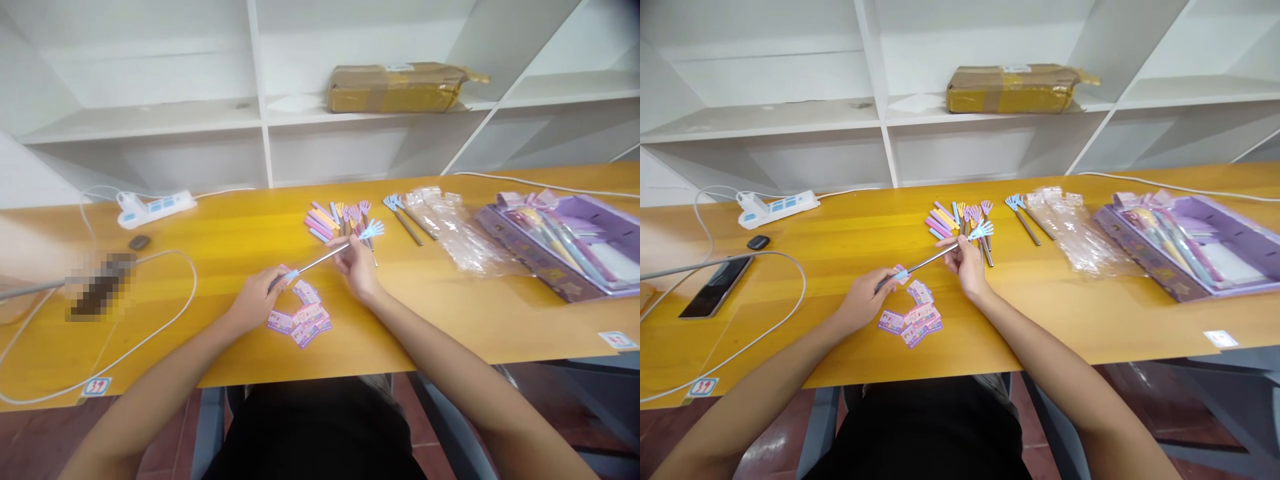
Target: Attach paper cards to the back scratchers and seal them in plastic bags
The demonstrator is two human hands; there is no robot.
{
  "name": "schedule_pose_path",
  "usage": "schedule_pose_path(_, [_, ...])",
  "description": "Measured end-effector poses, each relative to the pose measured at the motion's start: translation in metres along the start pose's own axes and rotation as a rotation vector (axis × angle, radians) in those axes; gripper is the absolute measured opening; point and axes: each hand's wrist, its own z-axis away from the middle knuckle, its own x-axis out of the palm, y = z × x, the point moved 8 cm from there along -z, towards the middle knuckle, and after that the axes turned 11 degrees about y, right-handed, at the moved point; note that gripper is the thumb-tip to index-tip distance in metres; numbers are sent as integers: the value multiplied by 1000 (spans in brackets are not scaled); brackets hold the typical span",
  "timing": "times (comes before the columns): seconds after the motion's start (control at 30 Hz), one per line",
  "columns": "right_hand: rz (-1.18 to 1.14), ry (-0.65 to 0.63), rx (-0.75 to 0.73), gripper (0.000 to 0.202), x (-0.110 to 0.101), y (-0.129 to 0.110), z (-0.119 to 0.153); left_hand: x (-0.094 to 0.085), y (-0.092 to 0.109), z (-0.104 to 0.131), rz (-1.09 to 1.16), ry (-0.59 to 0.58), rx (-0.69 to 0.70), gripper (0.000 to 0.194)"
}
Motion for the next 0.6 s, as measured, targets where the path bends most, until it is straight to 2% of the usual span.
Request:
schedule_pose_path(0.2, [69,-4,-69,64,-1,-4,4,-1,-2,1,16,18,-15,25])
schedule_pose_path(0.43, [29,-107,-5,62,4,-5,0,1,0,3,76,26,-52,21])
schedule_pose_path(0.5, [-3,-125,-6,60,4,-11,-6,1,1,3,70,25,-46,21])
schedule_pose_path(0.6, [-107,-72,-63,62,-5,-27,-19,1,4,2,60,17,-19,21])
